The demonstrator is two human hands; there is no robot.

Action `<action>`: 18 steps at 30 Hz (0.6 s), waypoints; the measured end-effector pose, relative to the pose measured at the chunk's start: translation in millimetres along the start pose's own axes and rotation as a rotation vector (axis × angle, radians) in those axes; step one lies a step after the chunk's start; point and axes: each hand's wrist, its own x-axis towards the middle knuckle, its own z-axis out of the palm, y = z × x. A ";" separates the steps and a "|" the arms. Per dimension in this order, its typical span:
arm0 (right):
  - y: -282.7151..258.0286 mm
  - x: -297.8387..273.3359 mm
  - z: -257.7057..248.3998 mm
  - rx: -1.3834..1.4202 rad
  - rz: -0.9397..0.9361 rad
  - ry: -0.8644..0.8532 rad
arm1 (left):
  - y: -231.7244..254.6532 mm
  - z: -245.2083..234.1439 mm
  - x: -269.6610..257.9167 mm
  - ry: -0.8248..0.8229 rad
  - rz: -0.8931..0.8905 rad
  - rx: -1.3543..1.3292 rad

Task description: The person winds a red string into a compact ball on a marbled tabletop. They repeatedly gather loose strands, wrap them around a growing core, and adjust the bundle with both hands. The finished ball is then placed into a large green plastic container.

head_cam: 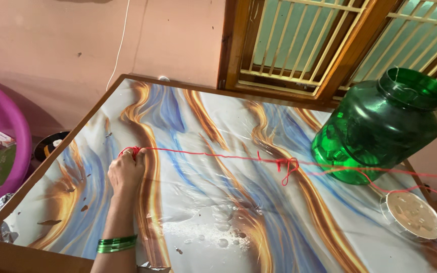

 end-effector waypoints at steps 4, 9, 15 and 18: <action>-5.3 -3.2 3.7 0.022 0.050 -0.085 | -6.7 0.8 1.9 -0.003 -0.083 -0.035; -31.0 -13.4 10.1 0.031 0.071 -0.218 | -15.7 -0.6 4.8 -0.046 -0.186 -0.026; -106.1 -34.2 -16.3 -0.031 -0.021 -0.424 | -4.5 19.1 -8.3 0.040 -0.001 -0.061; -161.5 -55.8 -44.6 -0.172 -0.167 -0.500 | 13.9 24.6 -16.9 0.008 0.061 -0.112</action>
